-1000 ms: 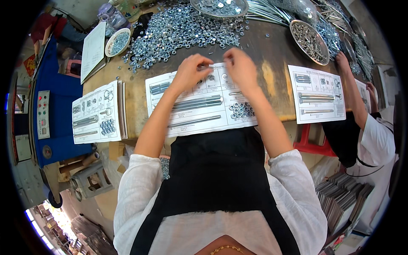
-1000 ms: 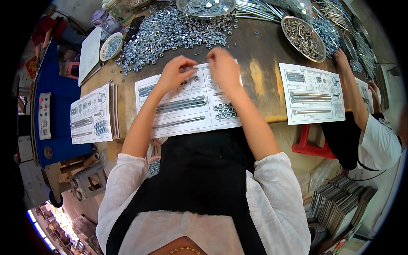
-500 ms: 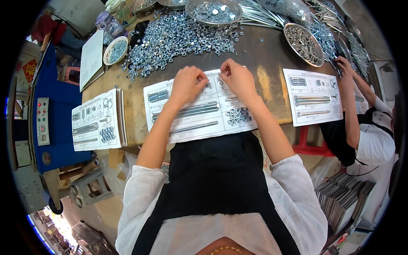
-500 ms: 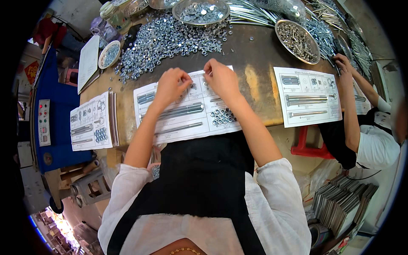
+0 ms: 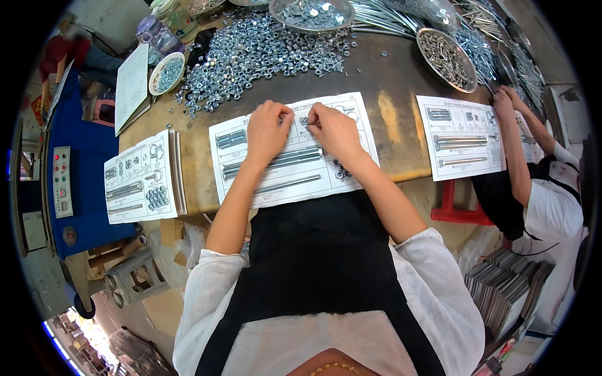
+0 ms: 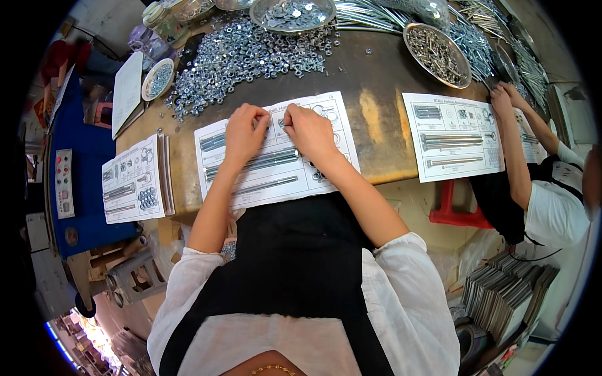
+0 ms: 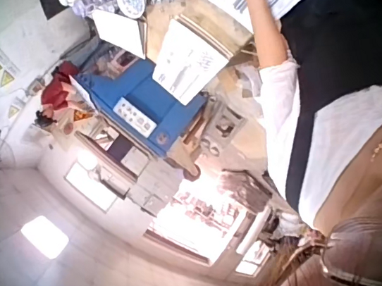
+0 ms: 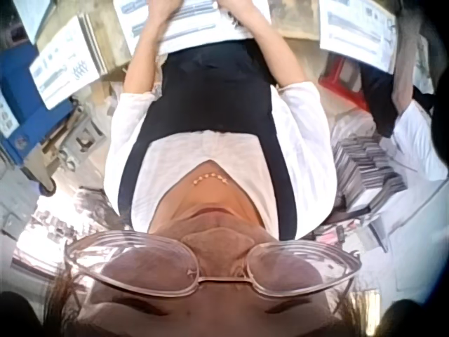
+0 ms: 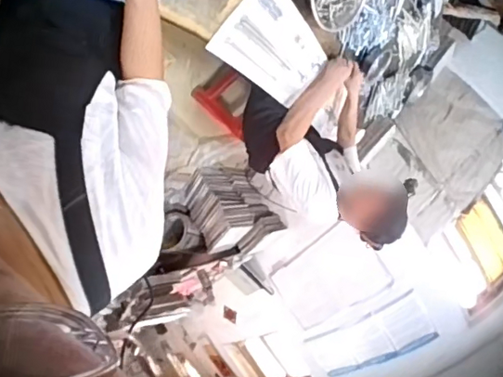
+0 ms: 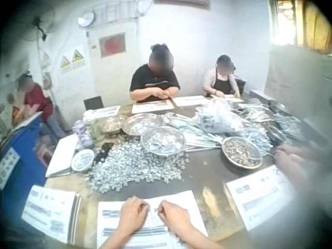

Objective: The person sorts small metal fasteners such as nuts, bolts, and washers from a large pile on a table and places them onto printed instruction sheets. The person repeatedly picks up fasteners, aligns them on the sheet, and moves the sheet aside after filling it.

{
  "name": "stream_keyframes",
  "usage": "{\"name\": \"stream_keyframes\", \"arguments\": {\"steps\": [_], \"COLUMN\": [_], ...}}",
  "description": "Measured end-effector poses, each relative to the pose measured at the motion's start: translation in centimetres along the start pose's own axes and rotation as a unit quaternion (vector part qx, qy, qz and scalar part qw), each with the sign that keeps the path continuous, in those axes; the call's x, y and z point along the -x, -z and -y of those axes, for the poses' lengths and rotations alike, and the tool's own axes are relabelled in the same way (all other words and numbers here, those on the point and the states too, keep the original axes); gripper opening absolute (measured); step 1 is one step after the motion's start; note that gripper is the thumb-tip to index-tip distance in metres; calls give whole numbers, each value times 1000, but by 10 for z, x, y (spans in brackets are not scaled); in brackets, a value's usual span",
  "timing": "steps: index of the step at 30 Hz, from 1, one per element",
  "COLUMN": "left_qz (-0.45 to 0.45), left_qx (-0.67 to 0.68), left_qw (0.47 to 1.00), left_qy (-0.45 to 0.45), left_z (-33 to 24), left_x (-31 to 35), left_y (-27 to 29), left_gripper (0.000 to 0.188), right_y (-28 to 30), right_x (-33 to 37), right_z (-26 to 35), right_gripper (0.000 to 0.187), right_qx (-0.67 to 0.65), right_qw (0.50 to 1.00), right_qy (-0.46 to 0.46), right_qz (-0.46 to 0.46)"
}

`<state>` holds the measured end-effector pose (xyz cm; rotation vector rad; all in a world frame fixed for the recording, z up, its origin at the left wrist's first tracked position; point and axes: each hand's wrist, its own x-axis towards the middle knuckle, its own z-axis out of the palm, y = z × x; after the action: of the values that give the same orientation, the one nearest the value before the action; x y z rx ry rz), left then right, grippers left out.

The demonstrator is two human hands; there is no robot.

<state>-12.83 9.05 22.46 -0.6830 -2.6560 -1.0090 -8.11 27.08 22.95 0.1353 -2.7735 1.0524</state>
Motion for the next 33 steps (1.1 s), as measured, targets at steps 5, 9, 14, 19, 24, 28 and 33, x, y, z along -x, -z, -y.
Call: {"name": "stream_keyframes", "arguments": {"steps": [5, 9, 14, 19, 24, 28, 33], "left_qz": [2, -41, -90, -102, -140, -149, -161], "left_qx": [31, 67, 107, 73, 67, 43, 89], "left_qw": [998, 992, 985, 987, 970, 965, 959], "left_qy": [51, 102, 105, 97, 186, 210, 218], "left_z": [7, 8, -4, 6, 29, 41, 49], "left_x": [14, 38, 54, 75, 118, 140, 140], "left_y": [23, 45, 66, 91, 114, 127, 117], "left_gripper": [8, 9, 8, 10, 10, 11, 10], "right_y": [6, 15, 46, 28, 8, 0, -2], "right_x": [-10, -57, -187, -294, -323, -329, -336], "right_z": [3, -15, -39, -93, -87, -85, -87], "right_gripper": [17, 11, 22, 23, 18, 26, 32], "right_qx": [-7, -23, 52, 131, 148, 223, 273], "right_qw": [1000, 990, 964, 985, 987, 970, 960], "right_qy": [-7, 63, 145, 28, 1, 19, 25], "right_qz": [-9, -128, -218, -105, -60, -93, -54]}}
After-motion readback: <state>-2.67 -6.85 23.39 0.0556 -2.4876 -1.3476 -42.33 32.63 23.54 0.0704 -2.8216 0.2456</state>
